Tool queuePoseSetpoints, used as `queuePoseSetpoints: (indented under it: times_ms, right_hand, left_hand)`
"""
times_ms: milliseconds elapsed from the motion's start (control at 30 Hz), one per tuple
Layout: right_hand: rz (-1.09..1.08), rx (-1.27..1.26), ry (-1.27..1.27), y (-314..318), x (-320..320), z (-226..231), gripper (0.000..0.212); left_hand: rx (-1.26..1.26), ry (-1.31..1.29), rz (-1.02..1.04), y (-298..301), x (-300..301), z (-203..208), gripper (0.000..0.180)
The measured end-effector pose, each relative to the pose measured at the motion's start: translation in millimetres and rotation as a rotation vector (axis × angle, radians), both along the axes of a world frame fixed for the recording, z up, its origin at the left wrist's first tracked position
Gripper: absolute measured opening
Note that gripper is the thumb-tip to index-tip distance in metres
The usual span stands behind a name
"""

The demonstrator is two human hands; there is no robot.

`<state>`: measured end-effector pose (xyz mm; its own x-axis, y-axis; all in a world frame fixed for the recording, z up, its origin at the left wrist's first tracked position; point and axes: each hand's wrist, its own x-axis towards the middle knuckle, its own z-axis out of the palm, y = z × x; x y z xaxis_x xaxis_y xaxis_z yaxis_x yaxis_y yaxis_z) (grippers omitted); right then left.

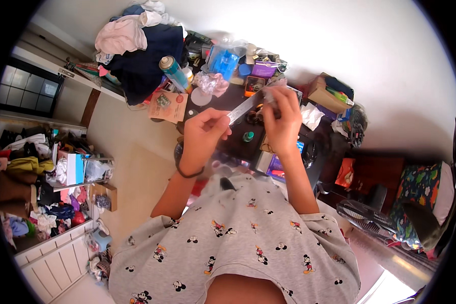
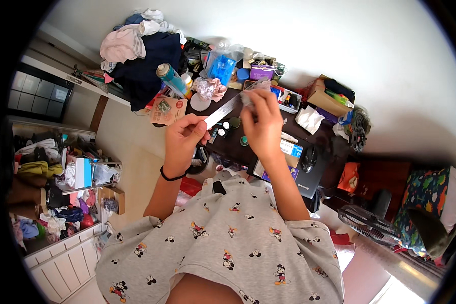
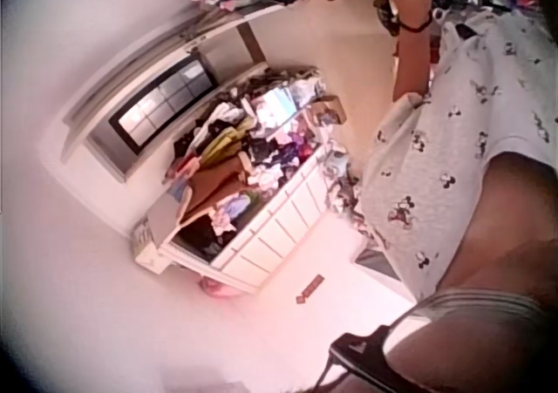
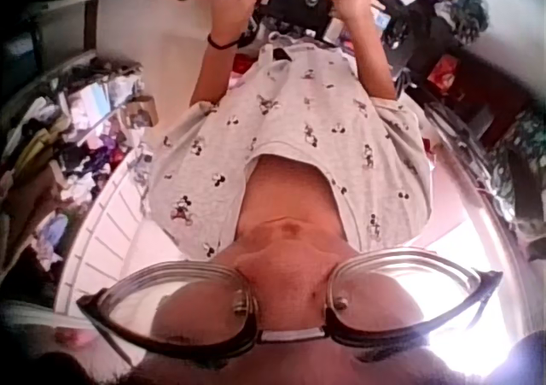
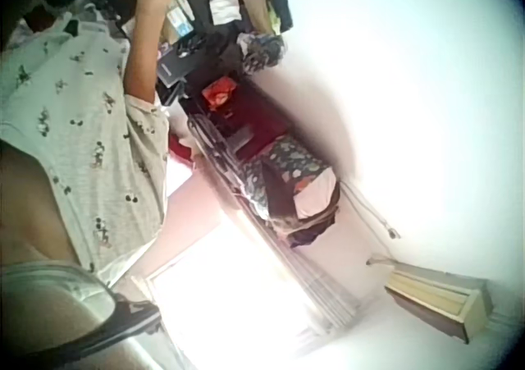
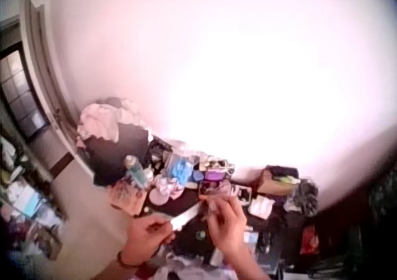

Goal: The person organizes various small items on a cluttered desk, including handling a small white tube, unscrewing the cap of a green bottle, and untangling a hair tie from a pile of accessories.

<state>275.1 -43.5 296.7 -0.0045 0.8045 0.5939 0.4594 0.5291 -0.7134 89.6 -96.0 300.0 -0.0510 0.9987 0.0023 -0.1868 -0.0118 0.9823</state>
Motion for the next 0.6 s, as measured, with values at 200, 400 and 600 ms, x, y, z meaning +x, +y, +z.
queuePoseSetpoints:
  times_ms: [200,400,600]
  right_hand:
    - [-0.337,0.006,0.553,30.3,32.1,8.1,0.015]
    - [-0.063,0.055,0.086,1.1,6.6,23.9,0.026]
    - [0.203,0.055,-0.034,-16.2,-22.3,3.3,0.036]
  left_hand:
    - [-0.045,0.004,0.087,1.7,-5.8,-5.4,0.016]
    - [-0.064,-0.037,0.072,3.5,4.5,-0.2,0.017]
    - [0.020,-0.114,0.061,4.9,16.4,-3.1,0.021]
